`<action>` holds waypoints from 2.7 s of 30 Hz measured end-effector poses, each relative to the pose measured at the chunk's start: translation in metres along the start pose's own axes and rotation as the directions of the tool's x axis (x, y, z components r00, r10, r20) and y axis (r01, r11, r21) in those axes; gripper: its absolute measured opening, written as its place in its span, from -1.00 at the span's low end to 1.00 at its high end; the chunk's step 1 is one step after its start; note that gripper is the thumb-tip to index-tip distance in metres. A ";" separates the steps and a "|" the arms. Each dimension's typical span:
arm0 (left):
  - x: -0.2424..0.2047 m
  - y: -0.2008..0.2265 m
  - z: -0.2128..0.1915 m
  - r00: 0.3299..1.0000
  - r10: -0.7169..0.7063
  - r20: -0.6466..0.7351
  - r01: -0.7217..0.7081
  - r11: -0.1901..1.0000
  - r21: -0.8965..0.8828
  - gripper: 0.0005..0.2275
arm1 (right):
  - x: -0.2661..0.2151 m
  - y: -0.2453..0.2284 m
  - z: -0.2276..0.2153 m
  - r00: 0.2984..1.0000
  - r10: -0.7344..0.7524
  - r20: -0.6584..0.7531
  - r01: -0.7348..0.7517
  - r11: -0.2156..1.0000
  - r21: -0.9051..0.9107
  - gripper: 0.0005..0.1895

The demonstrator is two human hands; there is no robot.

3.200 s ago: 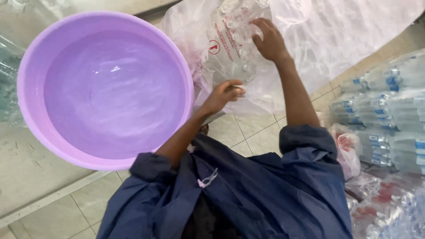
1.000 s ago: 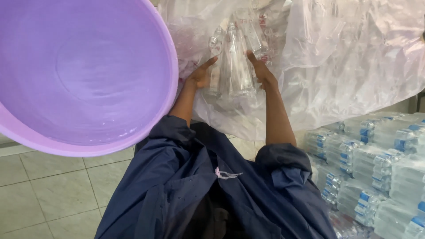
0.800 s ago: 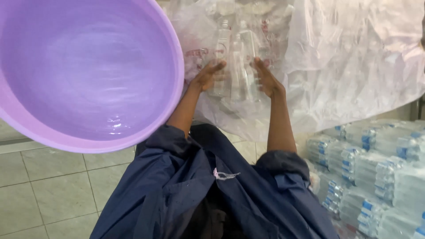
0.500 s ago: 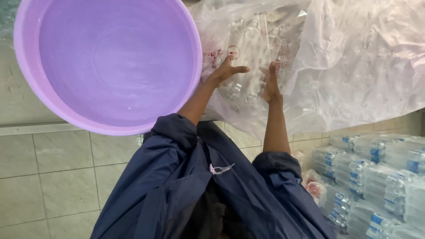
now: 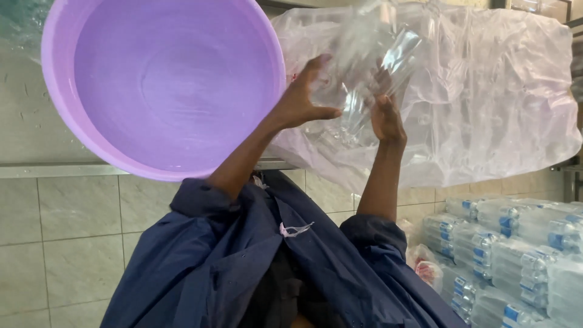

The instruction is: The person repeatedly takes clear plastic bottles from a large bag, rinses them in a purple basin filled with water, and places them onto a metal table. The process involves submerging the bottles, shaking them to rinse, and transferring them to a drying area.

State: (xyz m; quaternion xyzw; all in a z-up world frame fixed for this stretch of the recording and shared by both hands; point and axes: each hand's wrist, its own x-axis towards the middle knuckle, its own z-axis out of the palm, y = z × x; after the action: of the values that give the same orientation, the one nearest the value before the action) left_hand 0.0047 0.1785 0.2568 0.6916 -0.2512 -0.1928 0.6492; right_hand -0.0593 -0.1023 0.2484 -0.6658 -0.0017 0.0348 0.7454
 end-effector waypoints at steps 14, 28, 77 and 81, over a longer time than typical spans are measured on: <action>-0.188 -0.027 -0.262 0.864 -0.428 -0.265 0.388 0.902 -0.191 0.00 | 0.116 0.074 0.337 0.949 0.315 -0.001 -0.313 0.945 -0.092 0.56; -0.143 -0.076 -0.328 0.772 -0.633 -0.061 0.526 0.690 -0.497 0.07 | 0.149 0.045 0.370 0.851 0.522 -0.051 -0.517 0.818 -0.250 0.49; -0.086 -0.226 -0.305 0.767 -0.626 -0.141 0.489 0.712 -0.504 0.17 | 0.212 0.262 0.316 0.960 0.275 -0.060 -0.258 0.945 0.202 0.55; -0.084 -0.204 -0.302 0.794 -0.577 -0.191 0.444 0.766 -0.465 0.15 | 0.203 0.237 0.319 0.974 0.196 -0.110 -0.182 0.976 0.122 -0.09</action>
State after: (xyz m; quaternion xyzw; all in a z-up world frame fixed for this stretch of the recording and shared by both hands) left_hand 0.1363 0.4765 0.0737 0.6091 0.1036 -0.2951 0.7288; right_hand 0.1155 0.2512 0.0402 -0.6214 0.1090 0.0652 0.7731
